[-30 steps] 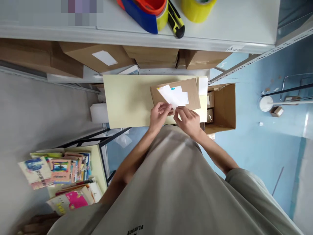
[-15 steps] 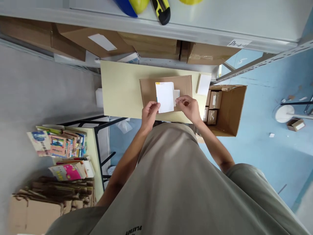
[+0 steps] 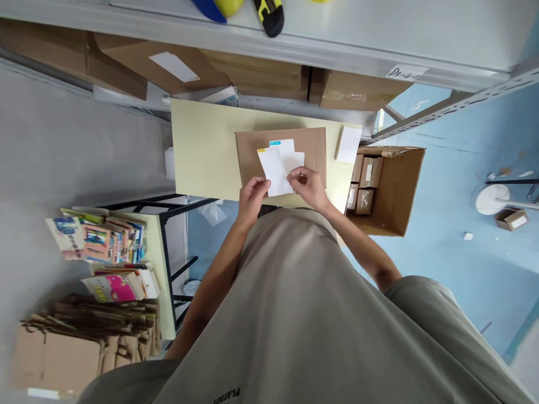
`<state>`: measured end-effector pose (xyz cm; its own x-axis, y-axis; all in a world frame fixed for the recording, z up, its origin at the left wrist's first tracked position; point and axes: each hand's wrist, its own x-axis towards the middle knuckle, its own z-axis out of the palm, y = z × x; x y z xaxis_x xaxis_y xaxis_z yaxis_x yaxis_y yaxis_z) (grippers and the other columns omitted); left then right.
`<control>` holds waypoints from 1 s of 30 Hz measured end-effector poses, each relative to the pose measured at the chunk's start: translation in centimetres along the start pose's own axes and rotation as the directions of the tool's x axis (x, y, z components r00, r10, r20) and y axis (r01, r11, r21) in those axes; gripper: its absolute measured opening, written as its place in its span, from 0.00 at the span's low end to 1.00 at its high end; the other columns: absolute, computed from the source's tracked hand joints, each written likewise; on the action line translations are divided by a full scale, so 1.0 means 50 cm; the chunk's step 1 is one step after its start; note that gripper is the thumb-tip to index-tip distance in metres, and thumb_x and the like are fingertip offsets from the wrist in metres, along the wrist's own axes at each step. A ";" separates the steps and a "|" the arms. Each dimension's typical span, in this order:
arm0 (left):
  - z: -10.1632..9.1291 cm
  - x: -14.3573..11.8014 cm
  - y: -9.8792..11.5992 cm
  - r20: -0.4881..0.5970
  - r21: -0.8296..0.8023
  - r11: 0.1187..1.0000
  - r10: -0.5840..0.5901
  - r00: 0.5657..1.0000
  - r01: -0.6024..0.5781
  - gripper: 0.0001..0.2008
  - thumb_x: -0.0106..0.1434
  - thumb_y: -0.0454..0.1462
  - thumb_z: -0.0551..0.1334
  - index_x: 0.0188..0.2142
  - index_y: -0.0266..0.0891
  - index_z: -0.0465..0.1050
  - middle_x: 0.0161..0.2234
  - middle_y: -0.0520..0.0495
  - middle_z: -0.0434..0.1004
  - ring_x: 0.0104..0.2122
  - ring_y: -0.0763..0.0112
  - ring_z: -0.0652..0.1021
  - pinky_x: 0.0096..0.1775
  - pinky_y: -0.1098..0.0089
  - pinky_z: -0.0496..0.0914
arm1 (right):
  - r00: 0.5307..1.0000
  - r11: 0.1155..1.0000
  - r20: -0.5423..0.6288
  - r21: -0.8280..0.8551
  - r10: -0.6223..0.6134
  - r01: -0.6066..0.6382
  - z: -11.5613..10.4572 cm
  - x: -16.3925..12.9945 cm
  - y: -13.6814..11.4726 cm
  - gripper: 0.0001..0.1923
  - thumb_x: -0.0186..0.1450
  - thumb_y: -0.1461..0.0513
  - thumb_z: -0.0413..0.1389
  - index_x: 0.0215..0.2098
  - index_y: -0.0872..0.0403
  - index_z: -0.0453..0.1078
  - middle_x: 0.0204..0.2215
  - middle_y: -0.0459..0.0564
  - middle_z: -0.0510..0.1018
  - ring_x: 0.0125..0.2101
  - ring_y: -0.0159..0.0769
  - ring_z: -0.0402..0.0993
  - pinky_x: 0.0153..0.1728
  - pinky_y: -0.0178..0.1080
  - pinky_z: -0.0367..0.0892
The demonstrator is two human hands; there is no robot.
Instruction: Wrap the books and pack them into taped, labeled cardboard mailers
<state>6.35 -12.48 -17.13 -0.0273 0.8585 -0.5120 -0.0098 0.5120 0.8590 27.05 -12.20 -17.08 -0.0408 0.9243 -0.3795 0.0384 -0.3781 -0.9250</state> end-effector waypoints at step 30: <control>0.049 0.107 -0.006 0.017 0.723 0.675 0.197 0.980 -0.149 0.10 0.76 0.37 0.65 0.39 0.42 0.85 0.41 0.44 0.91 0.43 0.59 0.87 0.50 0.64 0.76 | 0.954 0.790 -0.294 -0.598 -0.057 -0.137 -0.005 0.078 0.072 0.16 0.83 0.50 0.54 0.46 0.51 0.76 0.45 0.59 0.88 0.47 0.51 0.86 0.56 0.54 0.79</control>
<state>8.63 -7.94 -20.15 -0.0113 0.9430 -0.3327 0.7197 0.2387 0.6520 27.30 -9.91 -21.87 0.2527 0.9187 -0.3035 0.6331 -0.3942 -0.6661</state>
